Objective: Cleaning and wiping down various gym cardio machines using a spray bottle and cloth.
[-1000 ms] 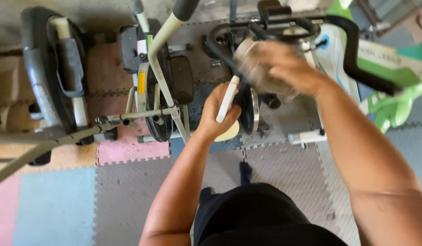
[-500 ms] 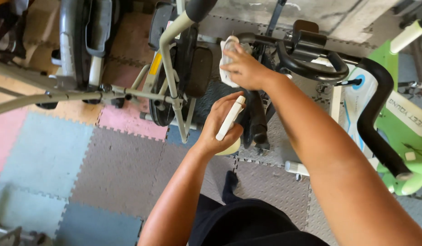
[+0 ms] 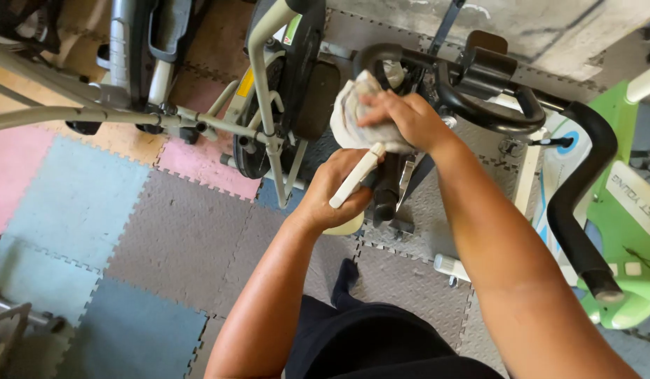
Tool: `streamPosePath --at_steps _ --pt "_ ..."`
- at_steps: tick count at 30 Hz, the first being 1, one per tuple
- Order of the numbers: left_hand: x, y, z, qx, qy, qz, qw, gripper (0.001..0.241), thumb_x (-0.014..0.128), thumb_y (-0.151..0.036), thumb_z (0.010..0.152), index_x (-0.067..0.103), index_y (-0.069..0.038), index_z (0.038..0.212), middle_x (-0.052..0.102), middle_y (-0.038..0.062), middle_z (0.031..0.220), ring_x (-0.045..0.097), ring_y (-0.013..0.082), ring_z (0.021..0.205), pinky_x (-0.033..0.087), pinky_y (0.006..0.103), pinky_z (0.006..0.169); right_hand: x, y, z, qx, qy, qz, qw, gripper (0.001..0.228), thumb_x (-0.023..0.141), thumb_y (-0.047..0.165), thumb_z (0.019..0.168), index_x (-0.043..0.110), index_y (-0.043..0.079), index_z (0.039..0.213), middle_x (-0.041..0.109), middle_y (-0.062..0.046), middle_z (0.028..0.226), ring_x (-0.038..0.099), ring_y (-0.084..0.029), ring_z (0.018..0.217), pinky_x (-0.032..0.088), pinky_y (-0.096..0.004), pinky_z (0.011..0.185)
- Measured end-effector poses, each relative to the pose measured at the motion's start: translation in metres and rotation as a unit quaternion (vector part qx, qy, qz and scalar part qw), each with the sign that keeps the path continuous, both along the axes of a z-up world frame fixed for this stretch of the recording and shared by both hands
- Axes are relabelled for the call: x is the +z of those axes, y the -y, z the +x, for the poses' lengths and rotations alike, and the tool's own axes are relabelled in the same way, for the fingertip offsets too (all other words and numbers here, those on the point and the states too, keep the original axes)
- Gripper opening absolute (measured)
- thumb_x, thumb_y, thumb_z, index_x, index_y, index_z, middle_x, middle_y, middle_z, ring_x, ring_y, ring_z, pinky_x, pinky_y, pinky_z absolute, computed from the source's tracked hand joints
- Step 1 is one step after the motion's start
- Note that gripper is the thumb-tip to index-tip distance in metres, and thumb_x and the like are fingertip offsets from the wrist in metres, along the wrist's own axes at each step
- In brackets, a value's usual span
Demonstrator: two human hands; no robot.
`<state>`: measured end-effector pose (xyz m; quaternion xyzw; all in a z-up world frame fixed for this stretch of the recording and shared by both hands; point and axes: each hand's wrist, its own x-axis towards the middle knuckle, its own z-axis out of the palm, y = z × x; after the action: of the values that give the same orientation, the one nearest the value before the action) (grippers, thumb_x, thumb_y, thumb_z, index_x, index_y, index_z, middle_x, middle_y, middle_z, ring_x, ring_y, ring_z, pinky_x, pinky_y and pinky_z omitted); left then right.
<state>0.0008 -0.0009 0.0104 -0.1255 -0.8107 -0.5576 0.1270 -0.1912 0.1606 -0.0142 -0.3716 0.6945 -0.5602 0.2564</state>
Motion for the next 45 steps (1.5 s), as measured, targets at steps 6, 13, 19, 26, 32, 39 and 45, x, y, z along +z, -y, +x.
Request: streamPosePath --at_steps 6,13,19,26,32,39,45 --pt "0.009 -0.001 0.002 -0.002 0.009 -0.062 0.998 0.058 0.065 -0.010 0.070 0.064 -0.008 0.129 0.070 0.015 0.108 0.063 0.0381 0.105 0.051 0.0442 0.099 -0.077 0.033 -0.042 -0.040 -0.155 -0.020 0.987 0.042 0.047 0.028 0.115 0.066 0.002 0.141 0.049 -0.023 0.157 0.022 -0.037 0.154 0.024 -0.042 0.121" --pt "0.011 -0.009 0.006 0.022 0.010 -0.030 0.999 0.056 0.063 -0.010 0.071 0.064 -0.008 0.127 0.069 0.014 0.104 0.063 0.0383 0.099 0.053 0.0444 0.092 -0.045 -0.018 0.045 -0.114 0.245 -0.129 0.954 0.057 0.056 0.026 0.104 0.035 0.015 0.156 0.052 -0.009 0.155 0.057 -0.019 0.131 0.044 -0.034 0.111" --pt "0.018 -0.009 0.009 0.024 -0.007 -0.085 0.996 0.058 0.063 -0.009 0.070 0.062 -0.007 0.128 0.069 0.015 0.109 0.061 0.0396 0.103 0.051 0.0455 0.095 -0.064 -0.012 0.019 -0.148 0.521 -0.138 0.829 0.039 0.063 0.039 0.103 0.069 0.006 0.123 0.076 -0.009 0.107 0.074 -0.021 0.092 0.061 -0.040 0.085" --pt "0.020 -0.011 0.012 0.026 0.024 -0.078 0.996 0.060 0.065 -0.010 0.071 0.060 -0.009 0.131 0.068 0.014 0.112 0.060 0.0385 0.106 0.051 0.0453 0.097 -0.155 0.059 -0.117 -0.069 0.450 -0.137 0.880 0.038 0.066 0.041 0.104 0.072 0.007 0.121 0.077 -0.006 0.105 0.074 -0.017 0.088 0.060 -0.034 0.082" --pt "0.011 -0.008 0.011 0.021 0.014 -0.084 0.996 0.063 0.067 -0.012 0.071 0.058 -0.008 0.133 0.067 0.016 0.113 0.060 0.0396 0.107 0.050 0.0462 0.097 -0.128 0.059 -0.080 -0.139 0.434 -0.178 0.872 0.043 0.059 0.044 0.104 0.073 0.006 0.119 0.077 -0.007 0.101 0.073 -0.018 0.083 0.060 -0.033 0.076" --pt "0.005 0.001 0.015 -0.018 -0.027 -0.049 0.998 0.068 0.067 -0.011 0.074 0.056 -0.004 0.140 0.067 0.017 0.127 0.061 0.0370 0.118 0.048 0.0446 0.106 -0.065 -0.036 0.037 -0.192 0.471 -0.040 0.860 0.056 0.058 0.050 0.103 0.066 -0.001 0.125 0.074 -0.014 0.106 0.071 -0.023 0.088 0.058 -0.039 0.081" --pt "0.030 0.004 0.023 -0.057 -0.028 -0.011 0.998 0.074 0.058 -0.006 0.075 0.054 -0.004 0.148 0.066 0.015 0.137 0.062 0.0341 0.127 0.049 0.0418 0.112 0.022 -0.092 0.071 -0.258 0.187 0.084 0.944 0.045 0.064 0.021 0.094 0.060 0.013 0.138 0.070 -0.009 0.115 0.066 -0.023 0.101 0.055 -0.041 0.089"
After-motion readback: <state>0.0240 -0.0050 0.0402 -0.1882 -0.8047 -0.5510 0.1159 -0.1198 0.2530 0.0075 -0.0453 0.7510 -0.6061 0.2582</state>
